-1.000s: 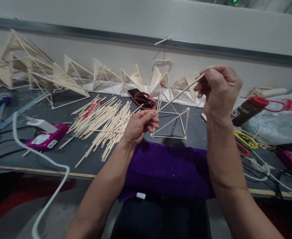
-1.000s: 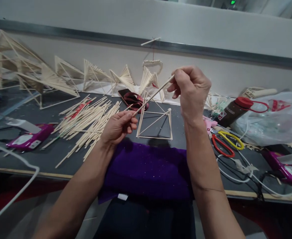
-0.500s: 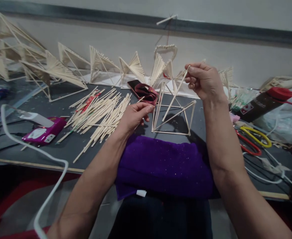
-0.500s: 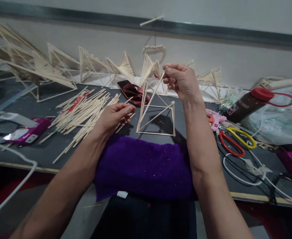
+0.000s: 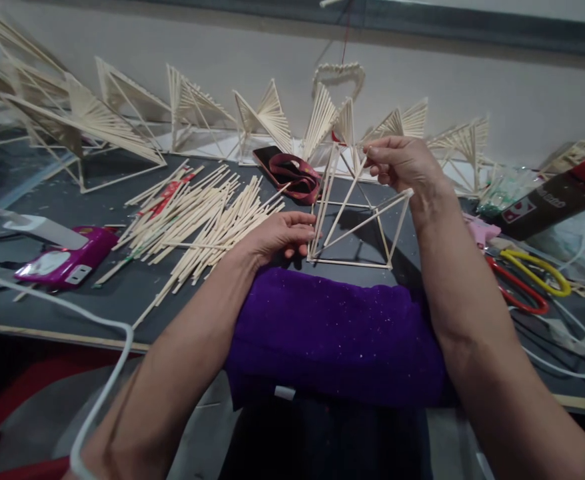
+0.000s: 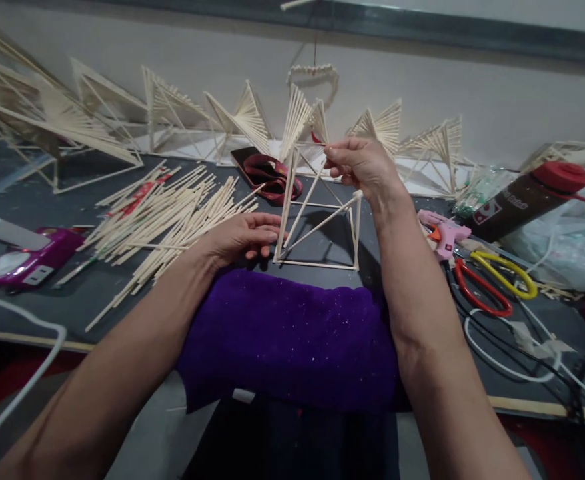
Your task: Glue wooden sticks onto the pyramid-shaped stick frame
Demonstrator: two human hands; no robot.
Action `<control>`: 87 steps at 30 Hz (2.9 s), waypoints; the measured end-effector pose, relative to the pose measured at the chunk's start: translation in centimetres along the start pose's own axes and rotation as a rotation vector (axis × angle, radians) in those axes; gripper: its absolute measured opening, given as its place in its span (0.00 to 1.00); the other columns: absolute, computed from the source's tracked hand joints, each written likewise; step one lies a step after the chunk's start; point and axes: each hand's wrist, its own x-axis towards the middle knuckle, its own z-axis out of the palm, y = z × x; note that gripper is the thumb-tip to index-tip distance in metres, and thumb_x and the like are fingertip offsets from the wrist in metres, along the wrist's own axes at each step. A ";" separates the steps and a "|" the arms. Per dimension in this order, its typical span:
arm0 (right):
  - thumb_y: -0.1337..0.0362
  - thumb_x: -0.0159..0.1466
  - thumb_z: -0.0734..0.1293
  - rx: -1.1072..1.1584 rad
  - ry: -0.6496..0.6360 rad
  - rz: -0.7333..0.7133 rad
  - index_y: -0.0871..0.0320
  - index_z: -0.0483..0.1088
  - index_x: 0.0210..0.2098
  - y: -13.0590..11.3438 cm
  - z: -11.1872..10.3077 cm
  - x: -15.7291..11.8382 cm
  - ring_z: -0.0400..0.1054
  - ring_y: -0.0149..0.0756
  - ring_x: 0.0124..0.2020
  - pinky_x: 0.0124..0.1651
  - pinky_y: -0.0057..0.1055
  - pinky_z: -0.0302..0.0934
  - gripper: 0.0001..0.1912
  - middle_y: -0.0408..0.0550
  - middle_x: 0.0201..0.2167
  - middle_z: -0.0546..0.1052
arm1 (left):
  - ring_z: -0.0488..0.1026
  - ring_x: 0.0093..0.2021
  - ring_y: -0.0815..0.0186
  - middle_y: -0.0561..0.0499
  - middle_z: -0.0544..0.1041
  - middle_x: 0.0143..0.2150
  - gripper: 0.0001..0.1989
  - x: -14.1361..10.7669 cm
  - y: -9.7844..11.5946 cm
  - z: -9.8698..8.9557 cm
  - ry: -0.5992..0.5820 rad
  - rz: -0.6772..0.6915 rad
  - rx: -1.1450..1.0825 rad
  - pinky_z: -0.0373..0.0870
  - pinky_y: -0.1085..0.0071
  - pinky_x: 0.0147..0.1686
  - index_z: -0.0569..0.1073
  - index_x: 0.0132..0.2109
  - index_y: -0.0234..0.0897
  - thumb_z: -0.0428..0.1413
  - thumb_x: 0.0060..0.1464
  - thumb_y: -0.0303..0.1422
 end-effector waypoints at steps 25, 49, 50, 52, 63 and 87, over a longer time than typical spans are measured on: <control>0.68 0.55 0.72 -0.066 -0.068 -0.032 0.62 0.74 0.34 1.3 1.2 1.0 0.66 0.23 0.17 0.14 0.18 0.46 0.06 0.45 0.23 0.77 | 0.69 0.17 0.76 0.48 0.78 0.30 0.16 0.8 -0.6 0.5 -0.147 -0.080 0.010 0.53 0.84 0.10 0.75 0.43 0.32 0.65 0.44 0.23; 0.67 0.55 0.72 -0.230 -0.120 -0.189 0.64 0.78 0.35 -0.3 2.7 0.9 0.62 0.23 0.16 0.15 0.21 0.48 0.09 0.45 0.21 0.75 | 0.70 0.20 0.76 0.50 0.77 0.30 0.17 1.0 -0.8 0.2 -0.157 -0.109 0.059 0.58 0.83 0.13 0.75 0.45 0.32 0.64 0.45 0.24; 0.67 0.55 0.72 -0.233 -0.120 -0.190 0.64 0.78 0.35 -0.2 2.7 1.0 0.62 0.22 0.16 0.15 0.21 0.48 0.09 0.45 0.22 0.75 | 0.70 0.20 0.76 0.50 0.77 0.30 0.17 1.0 -0.8 0.2 -0.157 -0.108 0.061 0.58 0.83 0.13 0.75 0.45 0.32 0.64 0.46 0.24; 0.67 0.55 0.72 -0.236 -0.120 -0.190 0.64 0.78 0.36 -0.2 2.7 1.0 0.61 0.22 0.16 0.15 0.22 0.47 0.09 0.45 0.22 0.75 | 0.71 0.20 0.75 0.50 0.77 0.31 0.17 1.1 -0.9 0.1 -0.163 -0.102 0.064 0.59 0.83 0.13 0.75 0.46 0.32 0.64 0.46 0.24; 0.69 0.56 0.71 -0.255 -0.095 -0.189 0.64 0.78 0.35 -0.1 2.9 1.0 0.61 0.22 0.15 0.15 0.21 0.45 0.07 0.44 0.20 0.73 | 0.71 0.20 0.75 0.50 0.77 0.31 0.15 1.0 -0.6 0.5 -0.142 -0.114 0.067 0.58 0.80 0.13 0.75 0.45 0.31 0.62 0.47 0.22; 0.67 0.59 0.71 -0.373 -0.057 -0.112 0.56 0.78 0.35 -0.5 2.6 0.4 0.64 0.26 0.19 0.22 0.26 0.55 0.05 0.44 0.25 0.77 | 0.73 0.22 0.73 0.46 0.79 0.34 0.11 1.0 -0.6 0.3 -0.168 -0.082 0.086 0.60 0.80 0.15 0.73 0.40 0.30 0.61 0.47 0.23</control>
